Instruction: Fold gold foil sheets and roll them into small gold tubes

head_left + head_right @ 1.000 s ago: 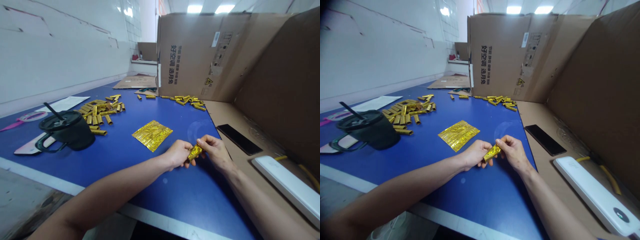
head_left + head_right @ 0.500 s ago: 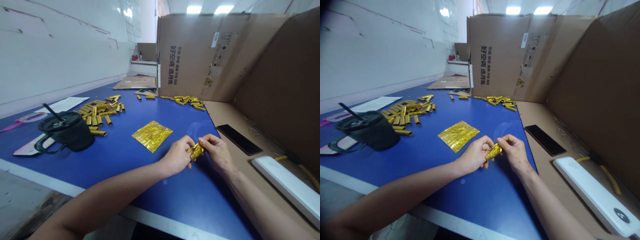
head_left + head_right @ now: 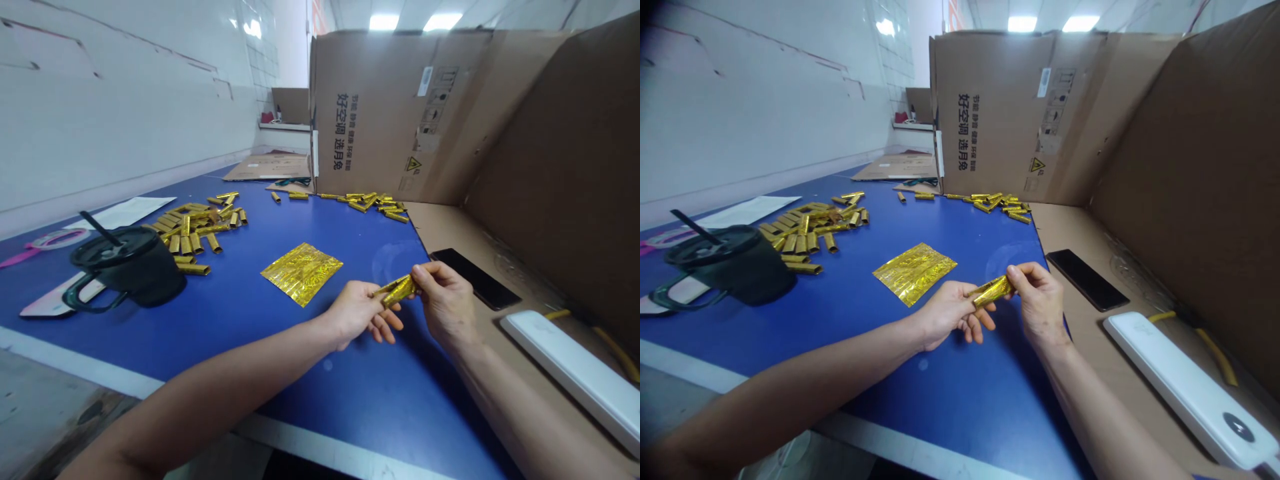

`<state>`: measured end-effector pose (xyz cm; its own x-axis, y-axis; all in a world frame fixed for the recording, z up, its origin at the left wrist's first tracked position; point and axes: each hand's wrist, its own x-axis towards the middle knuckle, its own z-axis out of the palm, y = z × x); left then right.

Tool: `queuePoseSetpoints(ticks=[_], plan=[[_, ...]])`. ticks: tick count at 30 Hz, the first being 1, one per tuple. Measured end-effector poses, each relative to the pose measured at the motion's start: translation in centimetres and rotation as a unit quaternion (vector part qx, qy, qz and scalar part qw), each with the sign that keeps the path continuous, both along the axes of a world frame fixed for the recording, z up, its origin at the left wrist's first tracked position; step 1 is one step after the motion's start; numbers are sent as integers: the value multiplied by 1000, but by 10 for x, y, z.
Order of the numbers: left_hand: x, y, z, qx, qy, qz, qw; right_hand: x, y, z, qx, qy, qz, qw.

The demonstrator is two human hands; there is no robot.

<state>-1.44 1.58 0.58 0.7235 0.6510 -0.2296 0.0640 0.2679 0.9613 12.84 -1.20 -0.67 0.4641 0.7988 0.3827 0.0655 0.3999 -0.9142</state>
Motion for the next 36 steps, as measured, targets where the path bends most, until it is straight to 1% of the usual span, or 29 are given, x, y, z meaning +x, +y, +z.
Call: queuePoseSetpoints(ticks=[4,9,12,15,19,23,26,29,33,35,36], plan=[[2,0,-4,39,5,7,999,-2,1,-3,-5,4,-4,1000],[3,-1,-9,87,-12,-23,996,0,3,-5,-24,-7,-28,999],[2,-4,-11,145,-19,-33,989,0,2,-5,-26,-9,-34,999],[1,-6,-11,208,-2,-36,977,0,1,-5,-32,-18,-35,999],[-1,-8,-11,252,-2,-45,967,0,0,-5,-32,-37,-41,998],[-5,-8,-12,288,16,-37,957,-1,0,-6,-39,-56,-45,997],[-7,-7,-12,304,30,-22,952,-2,-1,-6,-46,-92,-55,993],[-7,-3,-12,299,34,-4,954,-4,-3,-4,-51,-114,-58,990],[-7,11,-13,308,66,-3,949,-3,-2,-4,-52,-97,-37,993],[-9,21,-13,345,77,-4,935,-1,-1,-4,-68,-100,-7,993],[-11,25,-13,378,83,-1,922,1,0,-4,-83,-110,10,990]])
